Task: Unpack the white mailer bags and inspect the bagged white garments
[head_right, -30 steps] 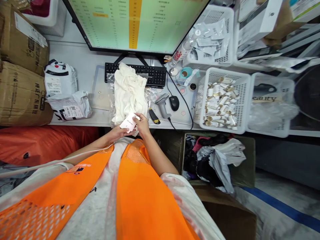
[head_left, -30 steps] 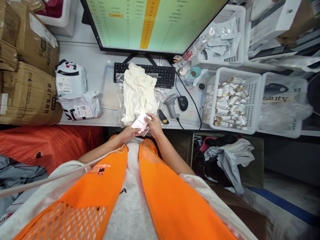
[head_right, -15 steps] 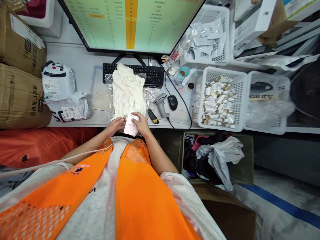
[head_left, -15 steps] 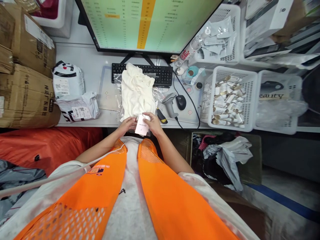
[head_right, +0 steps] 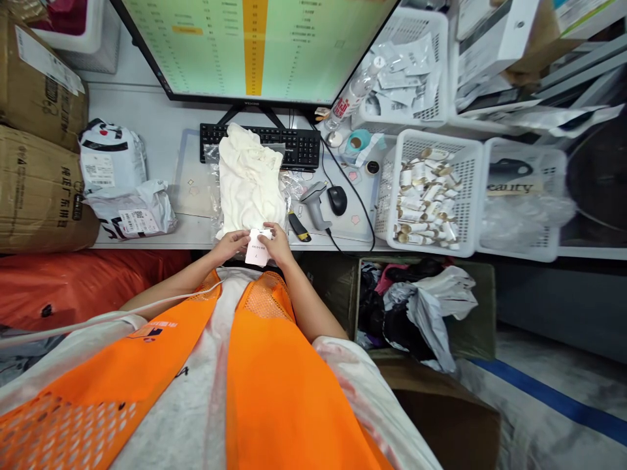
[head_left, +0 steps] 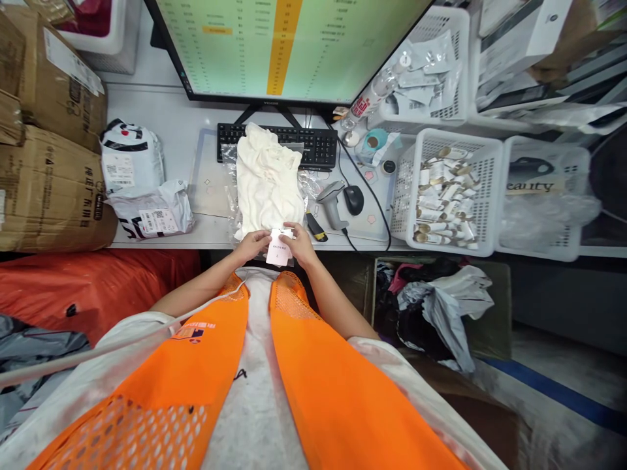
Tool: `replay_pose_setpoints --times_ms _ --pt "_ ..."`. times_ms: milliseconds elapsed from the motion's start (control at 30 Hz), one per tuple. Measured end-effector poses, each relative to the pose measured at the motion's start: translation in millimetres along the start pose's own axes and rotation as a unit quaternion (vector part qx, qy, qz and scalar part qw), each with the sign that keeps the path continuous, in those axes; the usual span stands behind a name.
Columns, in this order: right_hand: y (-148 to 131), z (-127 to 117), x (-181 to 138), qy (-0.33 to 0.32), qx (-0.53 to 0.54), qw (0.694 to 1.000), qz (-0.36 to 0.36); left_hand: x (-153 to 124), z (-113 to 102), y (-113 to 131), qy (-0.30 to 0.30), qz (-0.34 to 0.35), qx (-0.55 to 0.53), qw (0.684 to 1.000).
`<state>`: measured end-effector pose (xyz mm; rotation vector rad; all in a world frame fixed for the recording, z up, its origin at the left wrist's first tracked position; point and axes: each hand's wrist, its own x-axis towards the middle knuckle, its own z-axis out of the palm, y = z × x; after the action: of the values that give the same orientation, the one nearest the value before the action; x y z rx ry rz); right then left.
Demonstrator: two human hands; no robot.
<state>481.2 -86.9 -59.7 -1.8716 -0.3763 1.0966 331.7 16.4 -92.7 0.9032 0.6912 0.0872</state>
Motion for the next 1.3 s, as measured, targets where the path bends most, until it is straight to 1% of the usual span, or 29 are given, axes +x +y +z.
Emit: replay_pose_setpoints --times_ms 100,200,333,433,500,567,667,767,833,900,933,1000,1033,1100,1133,1200,1267,1300 --pt "1.7 2.5 -1.1 -0.011 0.046 0.998 0.042 0.1 -0.6 -3.2 -0.005 -0.008 0.010 1.000" --pt "3.3 4.9 -2.2 -0.013 0.071 0.996 0.060 0.3 -0.7 -4.9 -0.007 -0.014 0.025 1.000" --pt "6.5 8.1 -3.6 -0.011 0.078 0.995 0.066 0.2 0.6 -5.8 -0.009 -0.020 0.055 0.998" --pt "10.2 8.0 -4.6 -0.011 0.071 0.995 0.064 -2.0 -0.5 -4.9 -0.010 -0.028 0.098 0.995" --pt "13.4 4.9 -5.2 -0.012 0.055 0.997 0.060 -3.4 -4.2 -0.7 -0.003 -0.028 0.134 0.991" --pt "17.5 -0.8 -5.2 -0.012 0.032 0.998 0.055 -1.5 -10.4 8.9 0.018 -0.010 0.167 0.986" --pt "26.4 -11.2 -2.1 0.000 -0.004 0.999 0.050 15.2 -22.4 35.1 0.070 0.058 0.200 0.976" --pt "37.4 -17.2 4.5 0.013 -0.035 0.998 0.054 48.6 -33.4 67.2 0.109 0.135 0.228 0.958" --pt "44.6 -17.0 8.6 0.018 -0.057 0.997 0.057 73.0 -37.9 82.3 0.116 0.167 0.265 0.943" --pt "50.5 -15.1 10.8 0.022 -0.078 0.995 0.055 92.0 -38.5 85.9 0.096 0.158 0.355 0.916" --pt "52.6 -14.2 10.9 0.025 -0.088 0.994 0.053 98.0 -37.0 82.9 0.076 0.139 0.413 0.897" --pt "54.1 -14.3 9.1 0.031 -0.104 0.993 0.047 102.5 -29.8 68.7 0.037 0.100 0.519 0.848" --pt "53.2 -15.7 7.3 0.035 -0.109 0.992 0.044 101.3 -24.4 58.7 0.026 0.095 0.548 0.830" --pt "47.5 -21.1 2.7 0.039 -0.112 0.992 0.036 93.0 -11.1 36.6 0.030 0.122 0.573 0.810" --pt "42.9 -24.9 0.3 0.037 -0.109 0.993 0.031 86.7 -3.7 26.1 0.037 0.146 0.571 0.807" --pt "30.9 -33.7 -3.1 0.028 -0.098 0.995 0.018 71.8 10.8 9.4 0.044 0.189 0.549 0.813" --pt "18.0 -41.8 -3.3 0.013 -0.091 0.996 0.008 58.5 22.3 2.2 0.041 0.210 0.506 0.836" --pt "12.3 -44.9 -2.1 0.004 -0.091 0.996 0.004 54.5 26.1 3.1 0.050 0.211 0.467 0.857"
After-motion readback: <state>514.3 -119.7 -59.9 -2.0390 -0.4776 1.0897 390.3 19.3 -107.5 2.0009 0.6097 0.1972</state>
